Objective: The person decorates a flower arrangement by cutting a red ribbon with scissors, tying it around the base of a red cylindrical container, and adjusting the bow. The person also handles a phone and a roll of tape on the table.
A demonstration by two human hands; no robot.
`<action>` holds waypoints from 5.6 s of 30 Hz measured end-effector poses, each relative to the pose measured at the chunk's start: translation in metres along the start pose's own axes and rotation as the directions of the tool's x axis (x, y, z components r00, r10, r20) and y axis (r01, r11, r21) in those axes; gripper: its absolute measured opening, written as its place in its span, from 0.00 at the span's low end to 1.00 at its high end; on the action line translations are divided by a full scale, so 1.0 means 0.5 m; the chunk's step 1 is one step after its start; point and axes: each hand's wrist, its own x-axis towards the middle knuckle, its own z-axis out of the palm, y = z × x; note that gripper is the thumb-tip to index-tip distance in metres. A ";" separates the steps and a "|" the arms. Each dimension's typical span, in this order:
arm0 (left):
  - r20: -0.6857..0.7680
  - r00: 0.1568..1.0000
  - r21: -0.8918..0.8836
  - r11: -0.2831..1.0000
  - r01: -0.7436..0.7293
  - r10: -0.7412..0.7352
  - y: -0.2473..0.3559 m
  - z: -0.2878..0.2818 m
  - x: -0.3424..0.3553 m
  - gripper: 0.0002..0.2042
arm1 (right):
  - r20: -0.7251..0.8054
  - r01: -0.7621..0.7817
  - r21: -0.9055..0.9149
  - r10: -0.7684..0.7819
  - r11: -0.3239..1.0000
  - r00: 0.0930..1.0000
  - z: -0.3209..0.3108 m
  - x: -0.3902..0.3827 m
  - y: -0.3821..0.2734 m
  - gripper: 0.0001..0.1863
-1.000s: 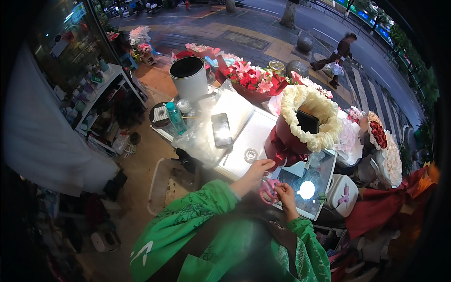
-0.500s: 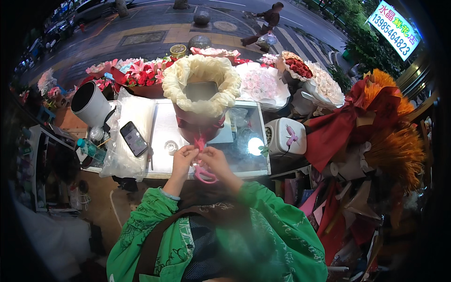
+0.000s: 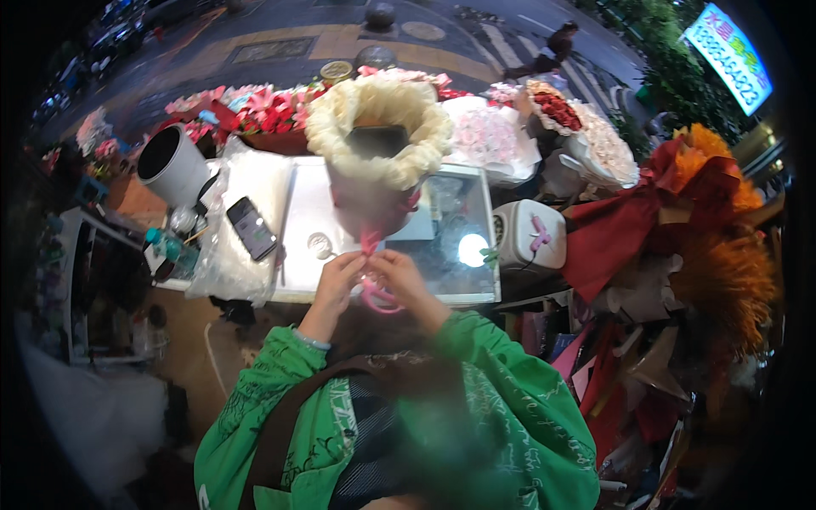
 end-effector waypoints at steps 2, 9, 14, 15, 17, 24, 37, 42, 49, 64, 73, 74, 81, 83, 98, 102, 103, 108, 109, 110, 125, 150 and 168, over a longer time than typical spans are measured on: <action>0.042 0.999 -0.060 0.998 0.018 -0.015 -0.013 -0.017 0.011 0.12 | 0.000 -0.017 -0.018 0.017 1.000 1.000 0.001 0.002 -0.003 0.06; 0.064 0.989 -0.337 0.930 0.147 -0.133 -0.007 -0.006 0.004 0.11 | -0.021 -0.002 -0.094 0.000 0.996 1.000 0.007 0.012 -0.003 0.08; 0.157 0.973 -0.393 0.893 0.221 -0.171 -0.017 -0.028 0.013 0.09 | -0.047 0.015 -0.239 -0.027 0.971 0.998 0.025 0.013 -0.024 0.09; 0.150 0.972 -0.394 0.891 0.228 -0.182 -0.020 -0.029 0.010 0.08 | -0.055 0.008 -0.271 -0.024 0.962 0.998 0.026 0.009 -0.025 0.09; 0.138 0.971 -0.388 0.892 0.233 -0.194 -0.019 -0.029 0.012 0.07 | -0.062 0.007 -0.335 -0.030 0.942 0.998 0.037 0.006 -0.039 0.09; 0.028 0.984 -0.199 0.963 0.180 -0.178 0.007 -0.027 0.005 0.06 | 0.014 0.151 -0.857 -0.272 0.492 0.962 -0.018 -0.031 0.023 0.09; -0.139 0.984 -0.141 0.986 0.089 -0.108 -0.026 -0.104 0.019 0.07 | 0.338 0.317 -0.937 -0.154 -0.146 0.928 -0.082 -0.035 0.063 0.35; -0.174 0.980 -0.085 0.993 0.083 -0.096 0.000 -0.109 0.012 0.07 | 0.201 0.192 -0.979 0.185 0.068 0.962 -0.217 -0.103 -0.027 0.35; -0.188 0.978 -0.066 0.995 0.075 -0.087 0.016 -0.106 0.006 0.07 | 0.186 0.002 -0.899 0.378 0.437 0.907 -0.143 -0.103 -0.131 0.32; -0.184 0.983 -0.066 0.998 -0.004 -0.009 0.025 -0.111 0.004 0.07 | 0.274 0.015 -0.876 0.472 0.481 0.838 -0.026 0.018 -0.145 0.23; -0.152 0.987 -0.050 0.998 0.033 -0.041 0.034 -0.117 0.006 0.06 | 0.254 -0.027 -0.878 0.513 0.478 0.820 -0.003 0.018 -0.160 0.23; -0.140 0.990 -0.025 0.999 0.030 -0.033 0.034 -0.117 0.007 0.06 | 0.280 0.001 -0.874 0.501 0.485 0.819 0.003 0.018 -0.156 0.23; -0.078 0.997 0.039 0.999 0.002 0.001 0.041 -0.116 0.008 0.06 | 0.354 0.053 -0.843 0.477 0.535 0.805 0.001 0.035 -0.128 0.26; -0.088 0.996 0.022 1.000 0.015 -0.013 0.046 -0.116 0.009 0.06 | 0.349 0.074 -0.859 0.472 0.507 0.810 0.011 0.032 -0.134 0.26; -0.075 0.996 0.018 0.999 0.047 -0.046 0.060 -0.119 0.006 0.06 | 0.332 0.069 -0.864 0.461 0.499 0.823 0.006 0.051 -0.114 0.30; -0.056 0.997 -0.009 0.998 0.059 -0.059 0.062 -0.124 0.008 0.06 | 0.357 0.133 -0.865 0.406 0.484 0.842 0.012 0.045 -0.110 0.30; -0.042 0.997 -0.016 0.998 0.059 -0.059 0.062 -0.126 0.009 0.06 | 0.371 0.155 -0.861 0.389 0.485 0.843 0.007 0.046 -0.109 0.30; 0.014 0.999 0.013 0.999 0.048 -0.048 0.066 -0.127 0.006 0.06 | 0.311 0.093 -0.885 0.429 0.457 0.848 0.014 0.040 -0.111 0.30; 0.012 0.999 0.005 0.999 0.052 -0.052 0.066 -0.128 0.007 0.06 | 0.307 0.093 -0.883 0.418 0.459 0.855 0.020 0.038 -0.107 0.30; 0.010 0.998 -0.003 0.998 0.055 -0.055 0.066 -0.130 0.009 0.06 | 0.304 0.093 -0.882 0.408 0.461 0.861 0.024 0.036 -0.105 0.30; 0.025 0.997 -0.004 0.997 0.077 -0.076 0.074 -0.141 0.017 0.06 | 0.302 0.080 -0.873 0.405 0.482 0.863 0.042 0.038 -0.094 0.32; 0.100 0.995 0.191 0.981 -0.042 0.023 0.085 -0.142 0.027 0.05 | 0.304 -0.041 -0.767 0.419 0.641 0.856 0.025 0.027 -0.058 0.27; 0.117 0.993 0.222 0.974 -0.038 0.012 0.070 -0.145 0.019 0.05 | 0.452 -0.212 -0.529 0.484 0.822 0.750 0.006 0.036 -0.014 0.36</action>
